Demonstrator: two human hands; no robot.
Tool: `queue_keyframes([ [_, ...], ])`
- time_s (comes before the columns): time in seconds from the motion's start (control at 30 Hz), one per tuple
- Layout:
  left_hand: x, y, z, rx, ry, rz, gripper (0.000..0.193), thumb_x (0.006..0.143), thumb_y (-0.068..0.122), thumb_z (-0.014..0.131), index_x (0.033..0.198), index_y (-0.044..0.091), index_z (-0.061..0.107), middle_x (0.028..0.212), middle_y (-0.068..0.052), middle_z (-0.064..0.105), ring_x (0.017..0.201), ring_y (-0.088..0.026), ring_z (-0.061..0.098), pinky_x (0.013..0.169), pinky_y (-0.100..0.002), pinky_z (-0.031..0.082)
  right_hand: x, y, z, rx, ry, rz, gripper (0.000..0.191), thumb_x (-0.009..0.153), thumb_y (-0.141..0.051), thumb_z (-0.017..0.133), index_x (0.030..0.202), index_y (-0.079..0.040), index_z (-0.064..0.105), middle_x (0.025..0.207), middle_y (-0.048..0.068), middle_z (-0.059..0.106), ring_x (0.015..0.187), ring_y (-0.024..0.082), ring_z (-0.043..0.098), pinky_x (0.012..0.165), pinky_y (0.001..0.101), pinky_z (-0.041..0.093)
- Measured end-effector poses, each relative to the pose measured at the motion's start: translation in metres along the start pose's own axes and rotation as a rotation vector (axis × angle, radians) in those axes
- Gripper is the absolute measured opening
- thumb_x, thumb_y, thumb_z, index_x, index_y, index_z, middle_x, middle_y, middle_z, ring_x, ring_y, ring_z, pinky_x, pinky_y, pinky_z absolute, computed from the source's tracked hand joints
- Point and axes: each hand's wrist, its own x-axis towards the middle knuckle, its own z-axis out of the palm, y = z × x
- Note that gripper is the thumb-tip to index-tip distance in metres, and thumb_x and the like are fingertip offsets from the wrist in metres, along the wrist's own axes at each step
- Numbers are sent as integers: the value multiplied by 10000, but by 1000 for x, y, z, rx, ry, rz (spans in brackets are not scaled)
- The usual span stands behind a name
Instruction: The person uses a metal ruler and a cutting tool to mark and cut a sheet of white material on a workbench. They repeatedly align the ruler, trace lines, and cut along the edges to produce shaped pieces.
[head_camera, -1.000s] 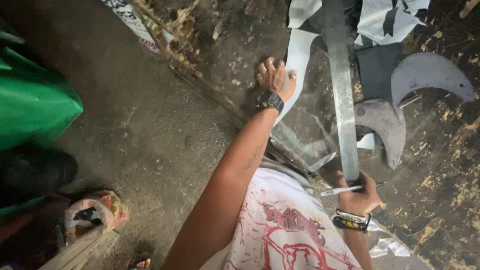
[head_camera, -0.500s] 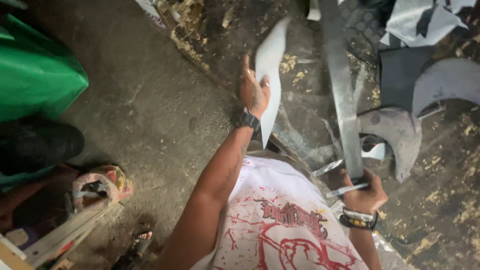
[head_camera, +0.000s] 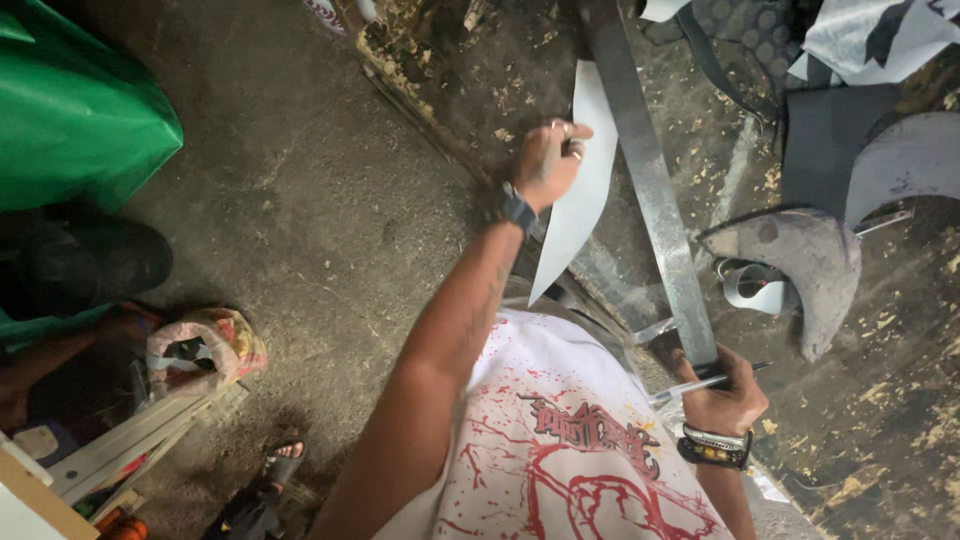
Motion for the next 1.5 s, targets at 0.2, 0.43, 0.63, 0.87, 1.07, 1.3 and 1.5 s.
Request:
queue_keyframes([
  [0.2,27,0,-35,-76,314,-161,290,884,45,645,1144,97,762,1175,-107,730,988,-217,736,848,-333,609,0,-1,0,14,23,-10,471,831,-227,927,1155,47,722,950,139,739,823,145,701,778,293,573],
  [0.43,15,0,-64,710,269,-196,633,904,409,697,1465,273,437,1554,-152,426,1362,-402,419,1053,-575,420,5,10,-2,14,-37,-42,479,816,-229,929,1158,42,731,844,134,728,781,141,681,758,286,559],
  [0.63,-25,-12,-54,658,151,-10,712,1007,581,548,1607,353,241,1651,-131,323,1499,-391,340,1217,-600,312,5,21,-9,-77,-164,-96,511,796,-306,898,1160,15,739,815,124,719,777,160,696,765,308,564],
  [0.87,-38,-16,-58,770,76,41,705,1019,672,446,1612,376,205,1664,-172,276,1512,-410,300,1242,-606,235,4,25,-3,-213,-255,-166,564,784,-360,885,1216,-34,729,873,143,708,786,256,716,743,377,569],
  [1.07,-38,-9,-63,835,-9,-8,644,999,667,482,1567,406,329,1653,-151,277,1508,-398,288,1231,-602,236,-11,18,-1,-292,-266,-284,615,751,-335,880,1254,-43,679,1139,199,711,1007,370,671,898,460,534],
  [1.3,-37,-12,-59,774,100,53,552,988,537,595,1502,356,505,1644,-119,310,1497,-390,318,1233,-595,272,-28,35,-13,-326,-138,-345,784,698,-264,895,1365,-20,561,1281,200,669,1197,408,620,1063,544,454],
  [1.5,-40,-15,-58,730,188,117,509,990,481,635,1463,304,575,1631,-118,357,1496,-378,349,1243,-586,283,-53,67,-29,-329,-204,-190,681,735,-177,858,1351,-87,582,1284,166,668,1146,398,619,984,495,498],
])
